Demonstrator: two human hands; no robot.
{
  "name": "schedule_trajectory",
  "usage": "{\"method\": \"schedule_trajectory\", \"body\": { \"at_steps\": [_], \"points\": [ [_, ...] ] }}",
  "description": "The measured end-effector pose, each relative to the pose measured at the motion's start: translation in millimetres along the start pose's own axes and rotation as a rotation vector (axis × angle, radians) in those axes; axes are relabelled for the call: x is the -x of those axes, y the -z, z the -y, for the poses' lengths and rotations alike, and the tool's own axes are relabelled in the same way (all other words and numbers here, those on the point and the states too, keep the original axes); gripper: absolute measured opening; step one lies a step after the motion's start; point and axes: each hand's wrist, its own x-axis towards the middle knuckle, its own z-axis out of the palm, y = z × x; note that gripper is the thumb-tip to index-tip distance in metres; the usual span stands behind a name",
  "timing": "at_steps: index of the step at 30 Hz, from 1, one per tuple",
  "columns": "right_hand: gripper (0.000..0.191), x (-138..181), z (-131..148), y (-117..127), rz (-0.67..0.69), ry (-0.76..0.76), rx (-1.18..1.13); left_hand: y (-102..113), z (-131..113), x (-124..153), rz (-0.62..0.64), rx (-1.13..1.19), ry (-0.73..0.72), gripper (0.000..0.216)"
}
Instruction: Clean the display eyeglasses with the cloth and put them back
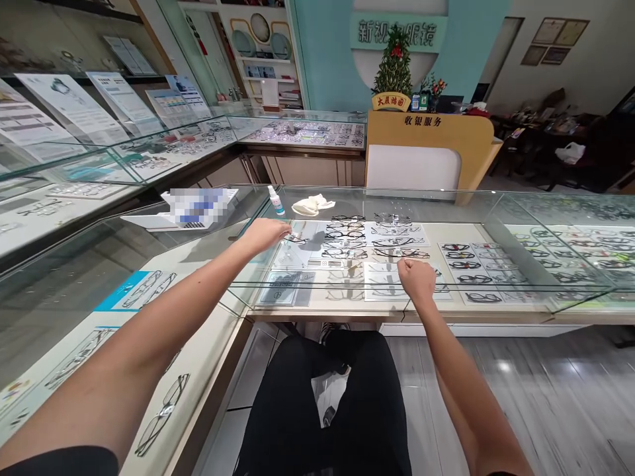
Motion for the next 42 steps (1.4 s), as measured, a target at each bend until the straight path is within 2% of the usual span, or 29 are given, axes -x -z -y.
{"method": "schedule_trajectory", "body": {
  "at_steps": [4, 6, 8, 9, 11, 13, 14, 15, 16, 17, 19, 22, 26, 31, 42],
  "points": [
    [0.053, 2, 2, 2, 0.001, 0.016, 0.003, 1, 0, 1, 0.004, 0.008, 0.056, 0.028],
    [0.053, 2, 2, 3, -0.001, 0.016, 0.013, 4, -2, 9, -0.034, 0.029, 0.164, 0.026],
    [0.053, 2, 3, 3, -0.005, 0.022, 0.022, 5, -14, 26, -0.156, 0.102, 0.333, 0.03],
    [0.054, 1, 3, 3, -0.009, 0.029, 0.025, 2, -24, 39, -0.264, 0.172, 0.403, 0.031],
    [0.054, 1, 3, 3, -0.02, 0.039, 0.022, -12, -58, 73, -0.461, 0.377, 0.456, 0.032],
    [0.053, 1, 3, 3, -0.028, 0.045, 0.013, -43, -106, 113, -0.587, 0.665, 0.474, 0.03],
    [0.052, 1, 3, 3, -0.028, 0.047, 0.008, -63, -132, 132, -0.575, 0.862, 0.508, 0.031],
    [0.052, 1, 3, 3, -0.028, 0.049, 0.005, -86, -158, 148, -0.499, 1.11, 0.578, 0.033],
    [0.051, 1, 2, 3, -0.028, 0.052, 0.002, -110, -181, 161, -0.39, 1.41, 0.722, 0.033],
    [0.05, 1, 2, 3, -0.031, 0.055, 0.0, -134, -200, 170, -0.302, 1.701, 0.947, 0.03],
    [0.049, 1, 1, 2, -0.037, 0.065, -0.002, -176, -225, 175, -0.245, 1.823, 1.152, 0.026],
    [0.049, 0, -1, 2, -0.049, 0.078, -0.018, -218, -229, 160, -0.168, 1.967, 1.346, 0.033],
    [0.052, -2, -3, 4, -0.06, 0.044, -0.162, -243, -217, 138, -0.131, 2.162, 1.412, 0.023],
    [0.052, -3, -6, 8, -0.07, 0.016, -0.313, -255, -219, 135, -0.19, 2.28, 1.412, 0.027],
    [0.05, -24, -18, 9, -0.029, -0.004, -0.621, -268, -223, 141, -0.23, 2.27, 1.431, 0.031]
  ]
}}
